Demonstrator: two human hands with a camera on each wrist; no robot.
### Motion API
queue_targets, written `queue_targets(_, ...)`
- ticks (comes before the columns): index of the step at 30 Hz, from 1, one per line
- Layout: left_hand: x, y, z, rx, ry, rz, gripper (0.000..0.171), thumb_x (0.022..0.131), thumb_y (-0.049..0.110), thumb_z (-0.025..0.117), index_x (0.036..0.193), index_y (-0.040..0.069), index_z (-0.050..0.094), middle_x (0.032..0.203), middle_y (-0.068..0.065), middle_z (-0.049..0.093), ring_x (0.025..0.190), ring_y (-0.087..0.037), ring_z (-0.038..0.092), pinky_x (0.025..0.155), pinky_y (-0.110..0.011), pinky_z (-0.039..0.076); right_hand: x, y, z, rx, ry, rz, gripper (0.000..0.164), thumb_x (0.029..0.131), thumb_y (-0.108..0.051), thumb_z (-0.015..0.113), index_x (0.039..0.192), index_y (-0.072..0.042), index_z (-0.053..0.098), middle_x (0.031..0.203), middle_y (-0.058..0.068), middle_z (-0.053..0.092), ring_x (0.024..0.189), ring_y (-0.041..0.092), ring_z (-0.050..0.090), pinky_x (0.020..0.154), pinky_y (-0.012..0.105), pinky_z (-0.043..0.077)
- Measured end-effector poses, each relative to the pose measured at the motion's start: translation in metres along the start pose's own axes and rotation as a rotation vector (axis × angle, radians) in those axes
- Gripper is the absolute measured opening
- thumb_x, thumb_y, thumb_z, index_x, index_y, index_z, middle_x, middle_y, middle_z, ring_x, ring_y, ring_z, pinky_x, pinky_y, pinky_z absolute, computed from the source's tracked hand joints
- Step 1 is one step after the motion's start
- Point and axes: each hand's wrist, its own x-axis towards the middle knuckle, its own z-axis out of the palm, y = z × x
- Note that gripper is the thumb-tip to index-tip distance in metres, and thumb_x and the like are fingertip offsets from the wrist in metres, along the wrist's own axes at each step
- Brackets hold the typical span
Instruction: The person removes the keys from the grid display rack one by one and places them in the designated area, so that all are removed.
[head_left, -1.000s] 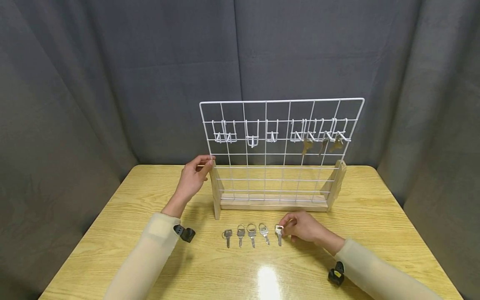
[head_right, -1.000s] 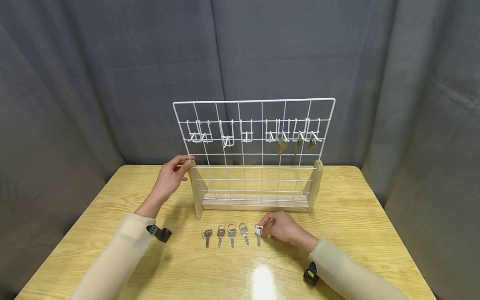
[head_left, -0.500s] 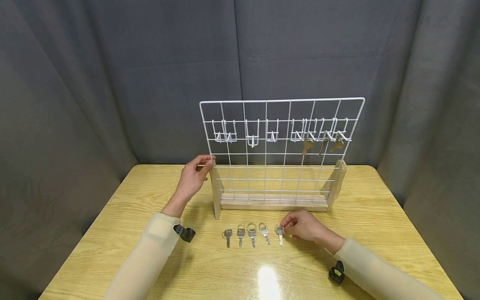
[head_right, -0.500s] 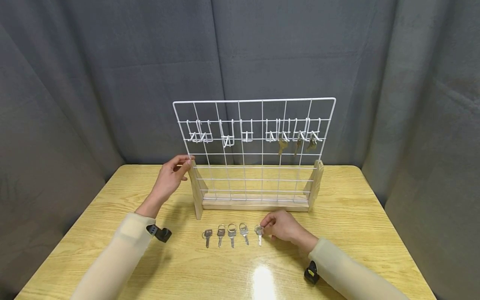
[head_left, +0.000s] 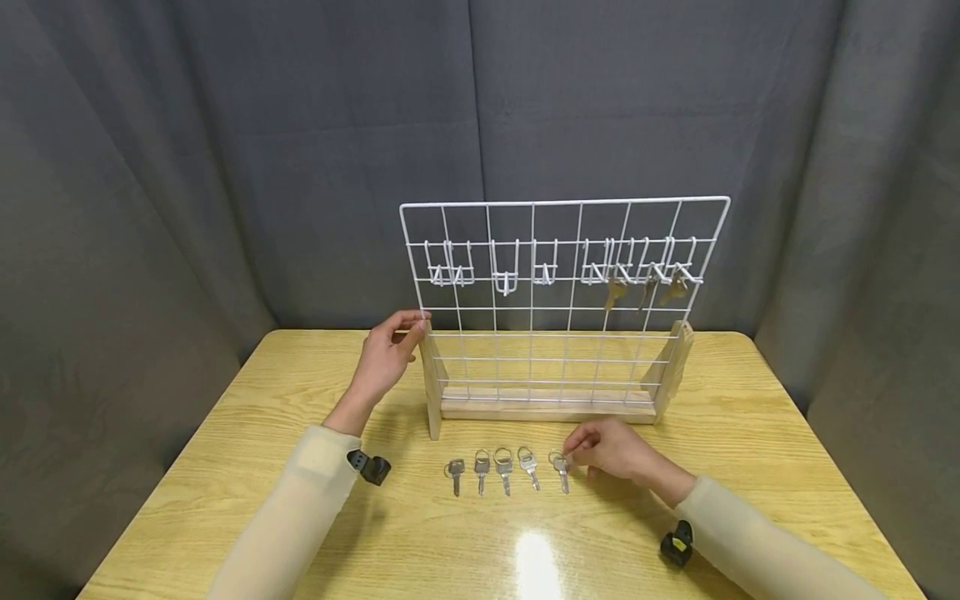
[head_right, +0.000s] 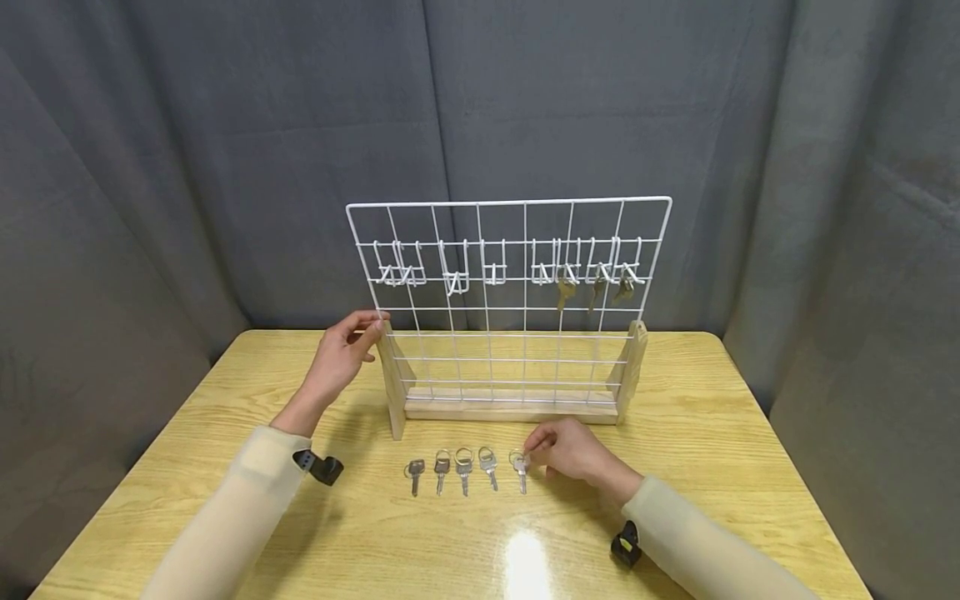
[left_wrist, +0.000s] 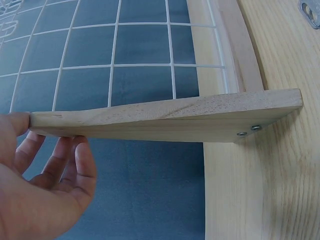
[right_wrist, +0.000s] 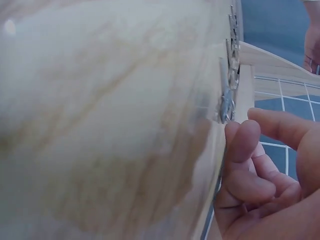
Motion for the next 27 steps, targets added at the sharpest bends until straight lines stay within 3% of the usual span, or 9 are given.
queue_targets(5,0.000,0.001,0.000,0.006,0.004,0.003,0.036,0.105,0.022,0.052,0.132,-0.001,0.060,0.124,-0.024,0.064,0.111,-0.037,0.064,0.074,-0.023,0.052,0.000,-0.003,-0.006,0.037,-0.008,-0.032,0.012,0.091,-0.003,0.067,0.101,0.004,0.069,0.084,0.009,0.065,0.065,0.020,0.062,0.058,0.034,0.057)
queue_targets(12,-0.002,0.001,0.001,-0.008,-0.003,0.007,0.036,0.105,0.021,0.052,0.132,-0.002,0.059,0.126,-0.025,0.063,0.112,-0.039,0.063,0.087,-0.055,0.055,0.000,-0.008,-0.014,0.005,0.026,-0.075,0.017,0.093,-0.008,0.066,0.104,0.005,0.069,0.086,0.013,0.067,0.065,0.023,0.065,0.057,0.030,0.054)
queue_targets(17,-0.002,0.000,0.002,-0.012,-0.004,0.005,0.036,0.105,0.022,0.052,0.132,-0.002,0.060,0.126,-0.024,0.063,0.113,-0.039,0.063,0.088,-0.057,0.054,-0.004,-0.017,-0.021,-0.021,0.064,-0.113,0.022,0.094,-0.016,0.069,0.107,0.001,0.070,0.090,0.015,0.070,0.072,0.018,0.064,0.059,0.026,0.051)
queue_targets(22,-0.002,0.001,0.001,-0.007,0.000,0.006,0.036,0.105,0.022,0.052,0.132,-0.001,0.060,0.126,-0.024,0.063,0.112,-0.038,0.064,0.088,-0.056,0.055,-0.005,-0.023,-0.028,0.011,0.081,-0.116,0.025,0.095,-0.017,0.069,0.111,0.002,0.068,0.091,0.019,0.070,0.072,0.025,0.066,0.058,0.028,0.050)
queue_targets(27,-0.002,0.001,0.001,-0.014,0.002,0.006,0.036,0.105,0.022,0.052,0.132,-0.001,0.060,0.127,-0.024,0.063,0.113,-0.039,0.063,0.090,-0.060,0.053,-0.006,-0.028,-0.033,0.014,0.096,-0.107,0.024,0.096,-0.016,0.067,0.113,0.000,0.067,0.088,0.013,0.070,0.073,0.027,0.065,0.051,0.023,0.042)
